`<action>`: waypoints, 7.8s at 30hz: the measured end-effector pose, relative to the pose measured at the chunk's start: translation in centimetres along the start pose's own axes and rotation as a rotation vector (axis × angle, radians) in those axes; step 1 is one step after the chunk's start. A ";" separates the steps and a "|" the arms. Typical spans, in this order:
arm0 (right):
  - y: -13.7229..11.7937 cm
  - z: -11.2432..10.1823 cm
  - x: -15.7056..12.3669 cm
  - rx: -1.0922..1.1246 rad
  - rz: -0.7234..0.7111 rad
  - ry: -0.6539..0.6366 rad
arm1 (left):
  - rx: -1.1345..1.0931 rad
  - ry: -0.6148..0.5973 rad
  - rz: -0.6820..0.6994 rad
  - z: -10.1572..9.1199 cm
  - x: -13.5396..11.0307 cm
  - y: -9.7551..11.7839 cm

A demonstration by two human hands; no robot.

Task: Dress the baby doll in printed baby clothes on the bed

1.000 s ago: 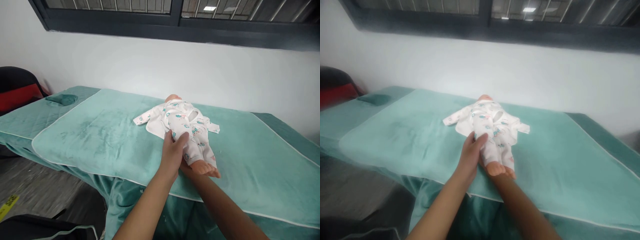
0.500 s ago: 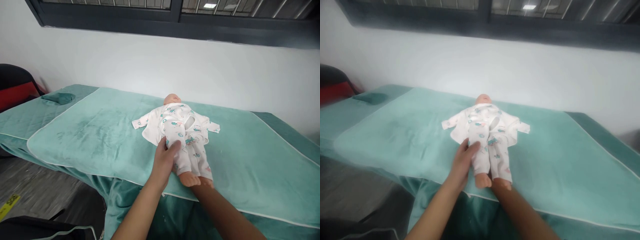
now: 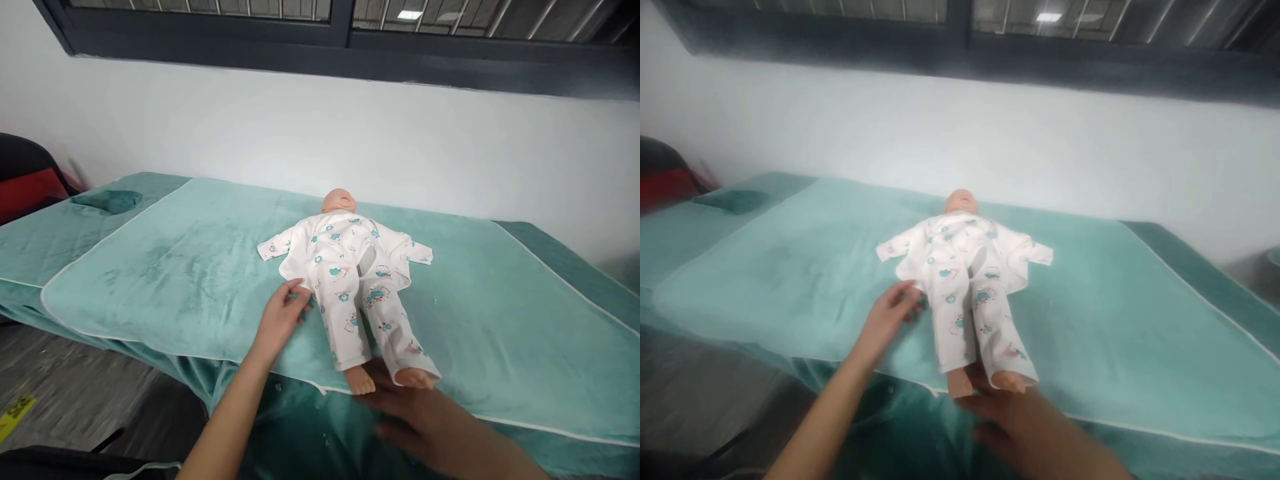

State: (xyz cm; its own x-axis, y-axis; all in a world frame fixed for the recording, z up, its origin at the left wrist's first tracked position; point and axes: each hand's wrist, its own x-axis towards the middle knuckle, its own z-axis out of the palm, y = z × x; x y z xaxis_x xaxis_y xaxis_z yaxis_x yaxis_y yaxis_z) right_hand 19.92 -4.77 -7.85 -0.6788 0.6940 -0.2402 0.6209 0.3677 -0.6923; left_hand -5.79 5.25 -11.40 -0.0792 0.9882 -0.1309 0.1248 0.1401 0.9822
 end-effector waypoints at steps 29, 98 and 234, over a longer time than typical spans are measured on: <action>13.1 -12.1 5.5 0.885 0.038 1.333 | -0.261 0.279 0.434 0.6 3.0 6.5; 7.5 -19.3 23.2 0.493 0.131 0.943 | 0.326 0.007 0.426 7.5 19.7 9.7; 5.7 -17.5 17.7 0.505 -0.039 0.672 | -0.203 -0.485 0.310 3.6 17.4 9.0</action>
State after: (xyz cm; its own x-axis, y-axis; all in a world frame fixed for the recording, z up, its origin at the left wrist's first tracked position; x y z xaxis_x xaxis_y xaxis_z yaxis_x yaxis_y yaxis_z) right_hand 18.35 20.41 -4.14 -0.2191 0.9662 0.1361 0.2433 0.1892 -0.9513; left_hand -2.47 23.97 -5.38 0.3964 0.9030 0.1656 -0.1245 -0.1258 0.9842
